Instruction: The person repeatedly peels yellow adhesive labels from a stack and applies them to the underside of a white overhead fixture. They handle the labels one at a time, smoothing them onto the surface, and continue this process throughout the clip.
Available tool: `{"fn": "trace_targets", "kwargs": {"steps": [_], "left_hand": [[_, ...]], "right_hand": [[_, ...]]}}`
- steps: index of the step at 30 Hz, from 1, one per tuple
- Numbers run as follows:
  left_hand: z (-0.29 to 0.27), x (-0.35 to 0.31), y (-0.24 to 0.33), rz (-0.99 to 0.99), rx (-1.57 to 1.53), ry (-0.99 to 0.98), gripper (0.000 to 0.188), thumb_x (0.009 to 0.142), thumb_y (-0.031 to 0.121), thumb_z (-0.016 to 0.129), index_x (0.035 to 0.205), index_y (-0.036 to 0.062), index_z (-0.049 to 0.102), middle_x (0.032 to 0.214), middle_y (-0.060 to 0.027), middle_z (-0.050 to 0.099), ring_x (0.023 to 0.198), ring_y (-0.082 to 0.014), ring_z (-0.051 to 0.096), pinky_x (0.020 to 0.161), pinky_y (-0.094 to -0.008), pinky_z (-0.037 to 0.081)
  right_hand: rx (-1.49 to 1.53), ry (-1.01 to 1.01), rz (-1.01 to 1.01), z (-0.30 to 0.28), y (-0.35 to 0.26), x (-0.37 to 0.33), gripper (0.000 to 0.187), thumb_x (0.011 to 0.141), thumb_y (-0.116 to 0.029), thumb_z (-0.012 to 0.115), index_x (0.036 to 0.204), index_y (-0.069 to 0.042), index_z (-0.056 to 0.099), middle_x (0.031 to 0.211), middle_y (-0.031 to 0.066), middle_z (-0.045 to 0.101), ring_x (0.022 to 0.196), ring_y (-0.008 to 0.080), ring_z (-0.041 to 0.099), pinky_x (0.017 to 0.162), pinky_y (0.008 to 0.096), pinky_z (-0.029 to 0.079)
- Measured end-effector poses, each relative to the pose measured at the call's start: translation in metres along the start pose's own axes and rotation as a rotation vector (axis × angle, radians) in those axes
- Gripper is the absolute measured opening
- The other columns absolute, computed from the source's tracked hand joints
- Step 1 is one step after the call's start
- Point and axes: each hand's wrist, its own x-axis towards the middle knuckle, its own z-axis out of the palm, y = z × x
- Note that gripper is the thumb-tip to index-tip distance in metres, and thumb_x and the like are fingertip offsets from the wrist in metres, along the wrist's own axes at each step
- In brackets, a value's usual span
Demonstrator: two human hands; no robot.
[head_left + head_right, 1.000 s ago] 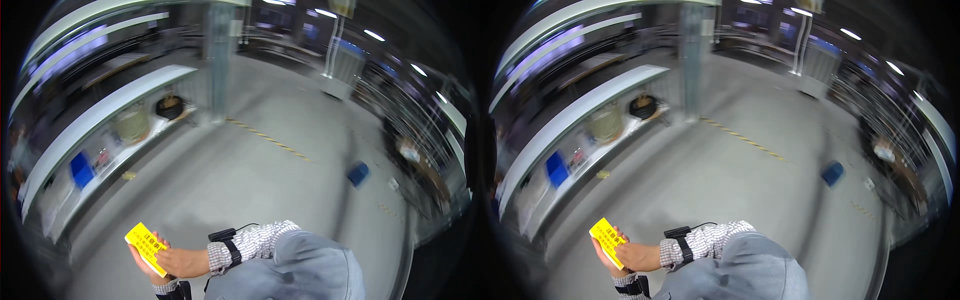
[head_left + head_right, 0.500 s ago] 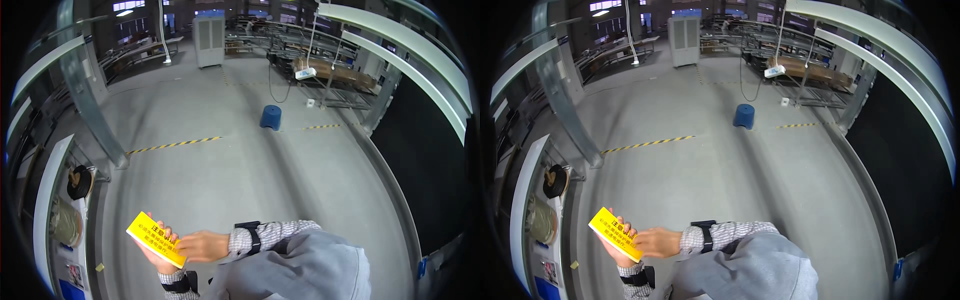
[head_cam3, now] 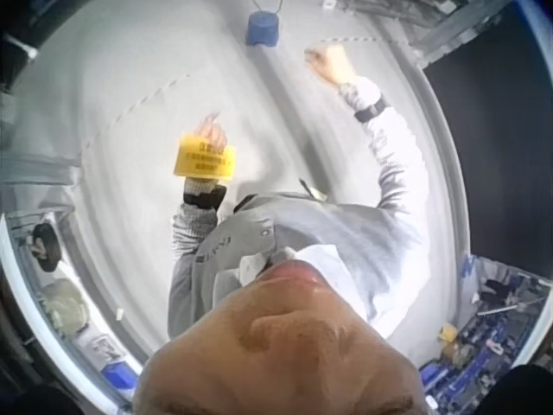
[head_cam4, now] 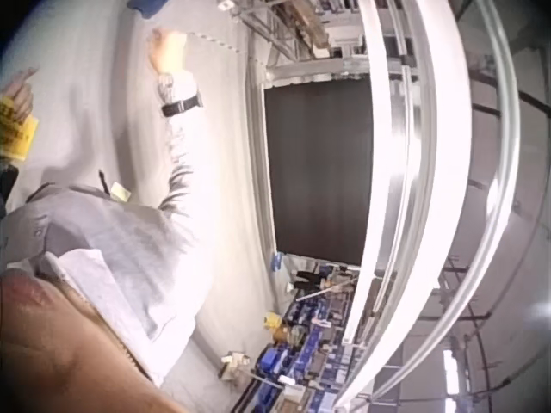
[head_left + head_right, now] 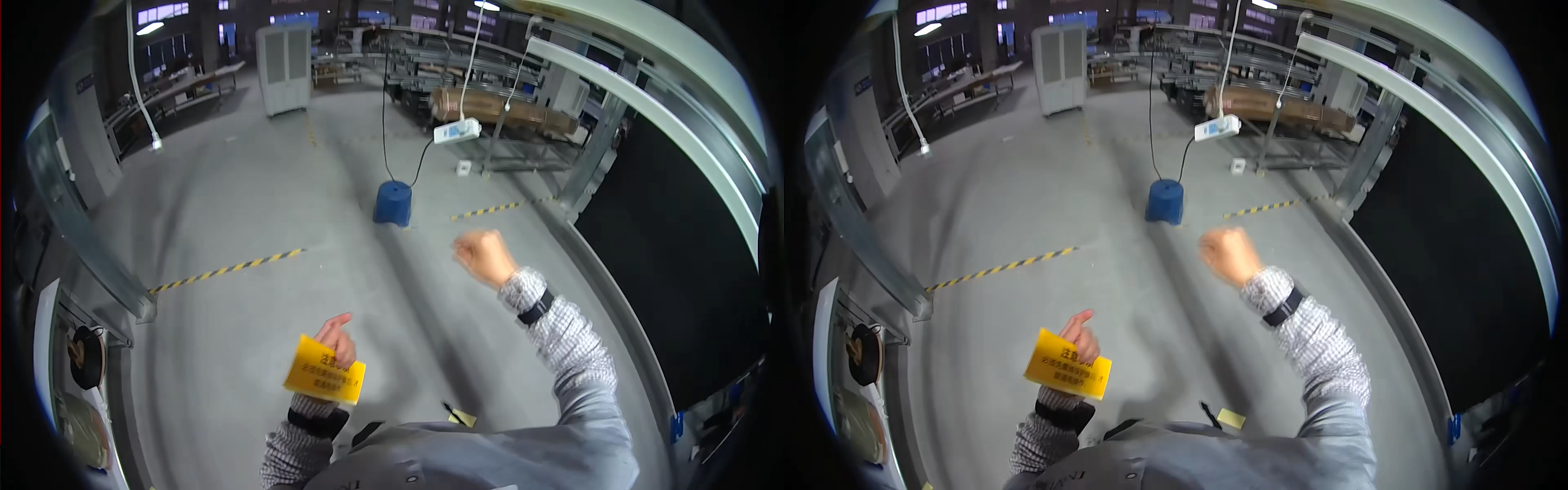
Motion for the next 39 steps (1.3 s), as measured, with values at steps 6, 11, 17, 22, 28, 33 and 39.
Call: {"fn": "trace_targets", "kwargs": {"steps": [6, 11, 17, 22, 28, 33, 39], "left_hand": [[-0.029, 0.101, -0.006, -0.220, 0.289, 0.060, 0.026, 0.097, 0.018, 0.039, 0.112, -0.0019, 0.046, 0.053, 0.0011, 0.036, 0.041, -0.0072, 0.033, 0.039, -0.0211, 0.029], [-0.069, 0.198, -0.008, -0.351, 0.268, -0.058, 0.025, 0.096, 0.018, 0.041, 0.109, -0.0028, 0.047, 0.057, 0.0026, 0.037, 0.043, -0.0063, 0.032, 0.041, -0.0197, 0.029], [-0.084, 0.330, -0.026, -0.496, 0.351, -0.292, 0.027, 0.093, 0.014, 0.046, 0.112, -0.0040, 0.047, 0.067, 0.0010, 0.044, 0.051, -0.0055, 0.039, 0.045, -0.0178, 0.032], [-0.032, 0.397, -0.071, -0.240, 0.359, -0.520, 0.046, 0.080, 0.007, 0.065, 0.120, 0.0027, 0.042, 0.077, -0.0006, 0.051, 0.061, -0.0044, 0.044, 0.051, -0.0194, 0.036], [0.048, 0.417, -0.027, 0.175, 0.165, -0.530, 0.046, 0.080, 0.020, 0.066, 0.118, 0.0049, 0.044, 0.091, -0.0108, 0.058, 0.080, -0.0186, 0.058, 0.065, -0.0288, 0.050], [0.047, 0.440, -0.012, 0.610, 0.221, -0.377, 0.024, 0.074, 0.009, 0.067, 0.094, 0.0037, 0.055, 0.078, -0.0109, 0.057, 0.062, -0.0169, 0.056, 0.048, -0.0293, 0.045], [0.050, 0.445, 0.069, 0.847, 0.905, -0.763, 0.011, 0.072, 0.005, 0.066, 0.077, 0.0053, 0.056, 0.069, -0.0063, 0.057, 0.056, -0.0160, 0.054, 0.047, -0.0266, 0.042]], "right_hand": [[-0.456, 0.148, 0.197, -0.006, 0.113, 0.144, 0.021, 0.075, -0.020, 0.063, 0.084, -0.001, 0.059, 0.075, 0.0185, 0.063, 0.070, 0.0360, 0.062, 0.064, 0.0413, 0.050], [-0.833, 0.176, 0.306, 0.015, 0.163, 0.226, 0.038, 0.077, -0.032, 0.063, 0.092, -0.002, 0.044, 0.064, 0.0188, 0.060, 0.058, 0.0358, 0.060, 0.052, 0.0449, 0.048], [-0.984, 0.127, 0.319, 0.021, 0.215, 0.235, 0.031, 0.071, -0.016, 0.063, 0.087, 0.001, 0.043, 0.058, 0.0172, 0.058, 0.052, 0.0343, 0.059, 0.047, 0.0439, 0.047], [-0.625, -0.010, 0.163, 0.026, 0.114, 0.245, 0.031, 0.075, -0.019, 0.059, 0.094, -0.002, 0.040, 0.053, 0.0128, 0.055, 0.046, 0.0320, 0.056, 0.041, 0.0407, 0.044], [-0.046, -0.294, 0.217, -0.022, 0.024, 0.255, 0.034, 0.079, -0.020, 0.063, 0.099, 0.000, 0.043, 0.055, 0.0077, 0.058, 0.044, 0.0276, 0.056, 0.045, 0.0354, 0.046], [-0.021, -0.275, -0.121, -0.044, 0.019, 0.256, 0.029, 0.079, -0.010, 0.056, 0.107, -0.009, 0.047, 0.062, 0.0103, 0.056, 0.051, 0.0282, 0.056, 0.049, 0.0376, 0.046], [-0.136, -0.396, -0.283, -0.061, 0.011, 0.252, 0.021, 0.079, -0.016, 0.062, 0.096, -0.006, 0.054, 0.059, 0.0068, 0.048, 0.046, 0.0228, 0.053, 0.039, 0.0340, 0.042]]}}
